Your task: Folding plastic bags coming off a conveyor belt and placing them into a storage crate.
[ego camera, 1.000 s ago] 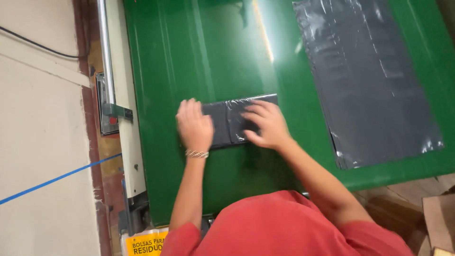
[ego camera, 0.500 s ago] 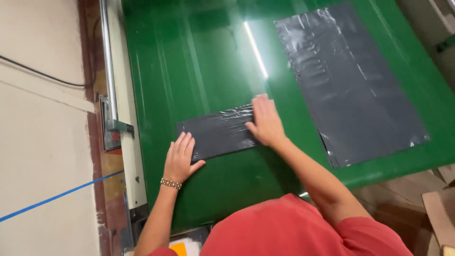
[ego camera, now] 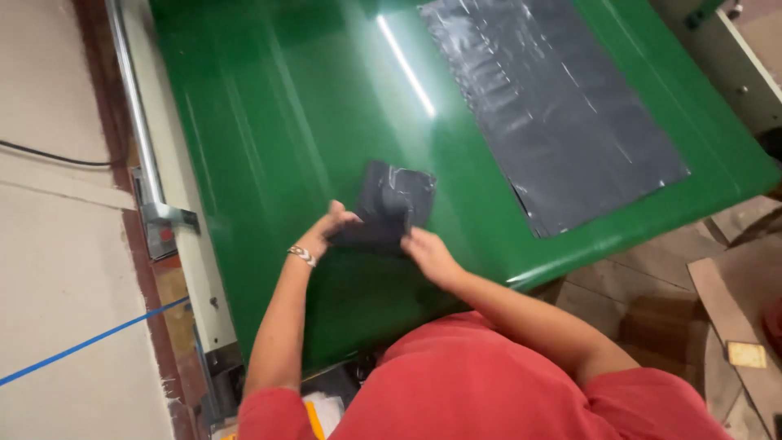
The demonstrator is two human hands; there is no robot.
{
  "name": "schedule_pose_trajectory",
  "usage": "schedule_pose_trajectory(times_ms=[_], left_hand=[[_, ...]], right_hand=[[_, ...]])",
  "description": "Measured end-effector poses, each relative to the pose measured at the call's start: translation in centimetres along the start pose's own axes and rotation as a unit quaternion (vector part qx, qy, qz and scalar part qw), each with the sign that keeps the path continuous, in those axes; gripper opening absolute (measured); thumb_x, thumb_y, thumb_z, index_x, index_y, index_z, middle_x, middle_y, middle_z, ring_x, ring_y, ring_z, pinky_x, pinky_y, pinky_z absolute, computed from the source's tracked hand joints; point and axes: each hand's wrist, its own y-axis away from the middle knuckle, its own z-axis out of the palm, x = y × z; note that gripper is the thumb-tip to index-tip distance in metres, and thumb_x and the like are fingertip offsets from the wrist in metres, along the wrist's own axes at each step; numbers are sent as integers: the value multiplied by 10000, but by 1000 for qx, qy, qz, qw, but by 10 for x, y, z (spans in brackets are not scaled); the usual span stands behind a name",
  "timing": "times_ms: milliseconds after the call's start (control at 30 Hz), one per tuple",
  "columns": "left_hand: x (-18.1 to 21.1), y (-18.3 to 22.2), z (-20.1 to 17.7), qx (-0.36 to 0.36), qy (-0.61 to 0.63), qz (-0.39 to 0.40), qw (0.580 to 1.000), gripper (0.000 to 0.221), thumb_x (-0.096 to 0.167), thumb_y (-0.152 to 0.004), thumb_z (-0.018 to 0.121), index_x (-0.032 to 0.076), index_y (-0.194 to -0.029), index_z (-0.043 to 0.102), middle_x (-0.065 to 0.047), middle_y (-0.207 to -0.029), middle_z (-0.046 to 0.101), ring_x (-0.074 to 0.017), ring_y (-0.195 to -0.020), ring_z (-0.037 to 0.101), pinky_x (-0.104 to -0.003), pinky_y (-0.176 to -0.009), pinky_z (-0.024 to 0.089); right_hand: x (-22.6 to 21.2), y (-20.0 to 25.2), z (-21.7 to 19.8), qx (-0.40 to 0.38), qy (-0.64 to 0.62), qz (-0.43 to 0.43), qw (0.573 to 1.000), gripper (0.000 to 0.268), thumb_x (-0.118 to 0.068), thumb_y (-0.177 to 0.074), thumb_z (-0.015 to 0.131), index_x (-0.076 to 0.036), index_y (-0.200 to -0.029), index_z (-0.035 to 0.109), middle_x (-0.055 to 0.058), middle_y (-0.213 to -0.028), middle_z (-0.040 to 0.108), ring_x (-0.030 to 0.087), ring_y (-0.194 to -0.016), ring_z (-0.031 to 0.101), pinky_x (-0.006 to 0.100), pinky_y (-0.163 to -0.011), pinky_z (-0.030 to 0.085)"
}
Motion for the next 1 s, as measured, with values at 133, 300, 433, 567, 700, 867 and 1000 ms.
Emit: schedule_pose_trajectory(times_ms=[133, 300, 433, 567, 700, 867, 1000], left_hand=[[7, -7, -1, 248, -146, 64, 956, 538, 611, -977, 363, 178, -1132, 643, -85, -1068, 695, -288, -1013, 695, -402, -811, 569], [34, -6, 44, 419, -422, 63, 801, 364, 542, -1009, 514, 186, -957, 569, -94, -865, 704, -335, -829, 720, -464, -745, 556], [52, -2, 59, 499, -542, 43, 675, 393, 581, -894, 639, 214, -1031, 607, -50, -867, 680, -302, -842, 685, -452, -654, 580], [99, 3, 120, 549, -594, 141, 571, 603, 601, -750, 764, 203, -1176, 608, -11, -1055, 586, -262, -1073, 571, -426, -708, 577], [137, -60, 241, 429, -523, 362, 642, 543, 586, -763, 759, 154, -1080, 666, -59, -1052, 633, -291, -1109, 598, -436, -858, 530], [132, -126, 340, 260, -575, 417, 654, 802, 732, -766, 579, 126, -1290, 547, -89, -1378, 564, -284, -1350, 481, -475, -1029, 458], [119, -141, 355, 304, -609, 354, 641, 943, 863, -762, 422, 106, -1310, 543, -98, -1365, 560, -281, -1306, 504, -435, -946, 497]], right_hand=[[43, -43, -6, 137, -402, 339, 839, 220, -219, -1029, 511, -140, -1217, 597, 91, -1048, 716, 229, -856, 747, 394, -673, 637], [24, -43, -31, 107, -501, 410, 755, 140, -300, -1032, 512, -246, -1155, 550, 80, -1061, 689, 296, -863, 760, 508, -731, 636], [-75, -7, -137, 153, -326, 313, 879, 363, -154, -951, 597, 18, -1260, 514, 268, -1074, 650, 342, -917, 722, 467, -774, 608], [-70, 43, -318, 336, 397, 199, 831, 75, -221, -863, 713, -231, -915, 765, -14, -967, 713, 255, -951, 618, 418, -854, 500], [2, 80, -426, 374, 502, 339, 702, 641, -379, -725, 890, -25, -1170, 594, 167, -1061, 533, 403, -1001, 579, 546, -788, 586], [20, 64, -465, 229, 405, 499, 731, 636, -475, -627, 855, -15, -1049, 736, 221, -1025, 727, 443, -1018, 698, 600, -818, 547], [15, 56, -477, 191, 394, 476, 763, 528, -408, -735, 722, -20, -1093, 735, 222, -1059, 730, 431, -1024, 702, 588, -827, 565]])
